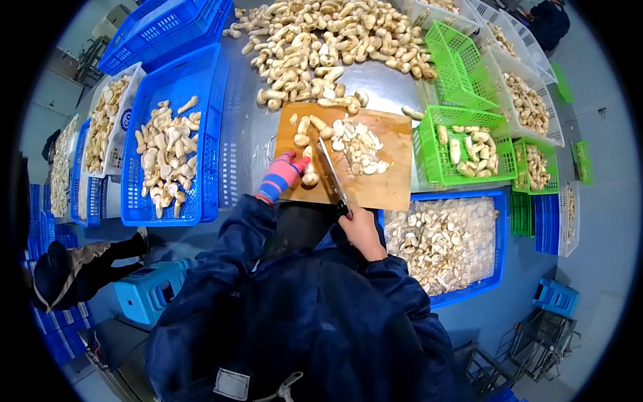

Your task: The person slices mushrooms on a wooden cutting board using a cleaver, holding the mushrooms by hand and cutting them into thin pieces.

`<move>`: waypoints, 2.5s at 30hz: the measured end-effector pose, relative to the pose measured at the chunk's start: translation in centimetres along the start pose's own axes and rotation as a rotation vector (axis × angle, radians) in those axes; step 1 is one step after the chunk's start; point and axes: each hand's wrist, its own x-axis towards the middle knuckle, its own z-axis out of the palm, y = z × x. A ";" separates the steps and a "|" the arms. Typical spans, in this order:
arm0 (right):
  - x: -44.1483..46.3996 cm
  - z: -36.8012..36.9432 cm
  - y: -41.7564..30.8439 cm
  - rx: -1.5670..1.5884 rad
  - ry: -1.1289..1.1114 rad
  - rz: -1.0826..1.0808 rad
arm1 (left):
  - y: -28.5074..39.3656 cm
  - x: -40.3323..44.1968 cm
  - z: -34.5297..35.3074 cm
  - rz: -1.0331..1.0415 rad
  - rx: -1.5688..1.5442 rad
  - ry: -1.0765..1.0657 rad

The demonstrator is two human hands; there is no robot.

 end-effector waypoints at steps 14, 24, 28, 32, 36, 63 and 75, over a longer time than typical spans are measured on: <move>-1.2 -5.4 -3.0 -0.221 -0.099 -0.071 | 1.6 -4.1 -0.2 0.260 0.328 -0.103; 4.0 -1.8 -1.5 -0.296 -0.065 -0.135 | 0.5 -4.1 -0.8 0.242 0.110 -0.105; 2.7 -1.7 -2.4 -0.152 -0.054 -0.088 | -3.6 -4.4 1.6 0.090 -0.471 -0.012; 0.8 0.0 -1.8 -0.176 -0.034 -0.215 | -3.6 -6.3 4.6 -0.099 -0.846 0.027; 0.9 0.6 -1.2 -0.201 -0.047 -0.192 | -2.9 -6.4 4.3 -0.054 -0.753 -0.069; -6.0 -1.4 -4.2 -0.402 -0.150 -0.162 | -5.1 -5.4 6.7 -0.288 -1.089 -0.057; -1.4 0.2 -3.8 -0.323 -0.143 -0.208 | -0.6 -6.3 3.6 -0.229 -0.294 0.038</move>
